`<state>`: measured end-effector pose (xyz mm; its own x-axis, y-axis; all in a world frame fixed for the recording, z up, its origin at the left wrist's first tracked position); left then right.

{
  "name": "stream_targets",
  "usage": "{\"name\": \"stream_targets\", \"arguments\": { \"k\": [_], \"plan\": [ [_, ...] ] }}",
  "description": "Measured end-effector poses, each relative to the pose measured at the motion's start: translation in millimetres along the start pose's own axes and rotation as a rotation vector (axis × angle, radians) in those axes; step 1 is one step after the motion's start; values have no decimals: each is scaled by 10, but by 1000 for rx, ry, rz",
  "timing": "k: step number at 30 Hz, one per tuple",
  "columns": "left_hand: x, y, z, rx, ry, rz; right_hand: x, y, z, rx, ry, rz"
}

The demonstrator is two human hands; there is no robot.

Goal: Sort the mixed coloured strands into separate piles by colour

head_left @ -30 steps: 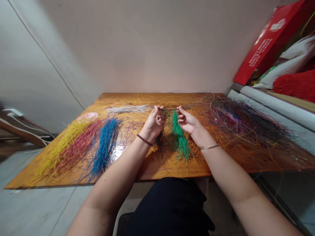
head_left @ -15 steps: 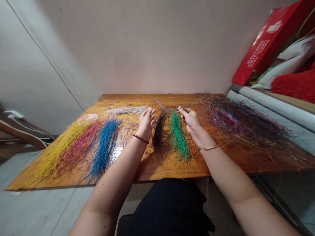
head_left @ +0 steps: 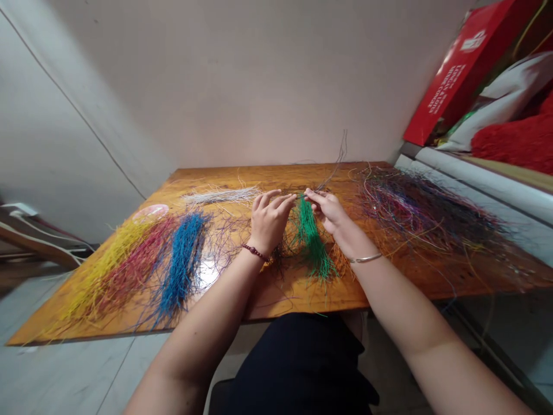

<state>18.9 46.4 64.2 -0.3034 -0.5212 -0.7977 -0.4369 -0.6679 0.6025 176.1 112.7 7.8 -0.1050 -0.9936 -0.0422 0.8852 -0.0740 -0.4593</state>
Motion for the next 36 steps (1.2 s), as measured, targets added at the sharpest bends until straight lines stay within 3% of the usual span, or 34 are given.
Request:
{"name": "stream_targets", "arguments": {
  "k": [4, 10, 13, 23, 36],
  "plan": [
    [-18, -41, 121, 138, 127, 17, 32, -38, 0, -61, -59, 29],
    [-40, -231, 267, 729, 379, 153, 52, -78, 55, -51, -54, 82],
    [-39, -317, 275, 871, 432, 247, 44, -82, 73, -20, -35, 97],
    [-14, -343, 378, 714, 390, 234, 50, -78, 146, 109, 101, 74],
    [97, -590, 297, 1038, 513, 557, 85, -139, 262, 226, 294, 96]
  ]
}}
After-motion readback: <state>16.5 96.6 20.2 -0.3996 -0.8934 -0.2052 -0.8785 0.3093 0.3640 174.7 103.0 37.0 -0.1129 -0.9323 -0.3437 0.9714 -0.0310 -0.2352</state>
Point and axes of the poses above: each hand's wrist, its own x-axis away from the middle knuckle, its own y-axis out of the back of the hand, z = x × y, the point moved 9 cm from there along -x, towards the middle knuckle, and after that the axes turned 12 degrees about -x, right-handed, at the moved point
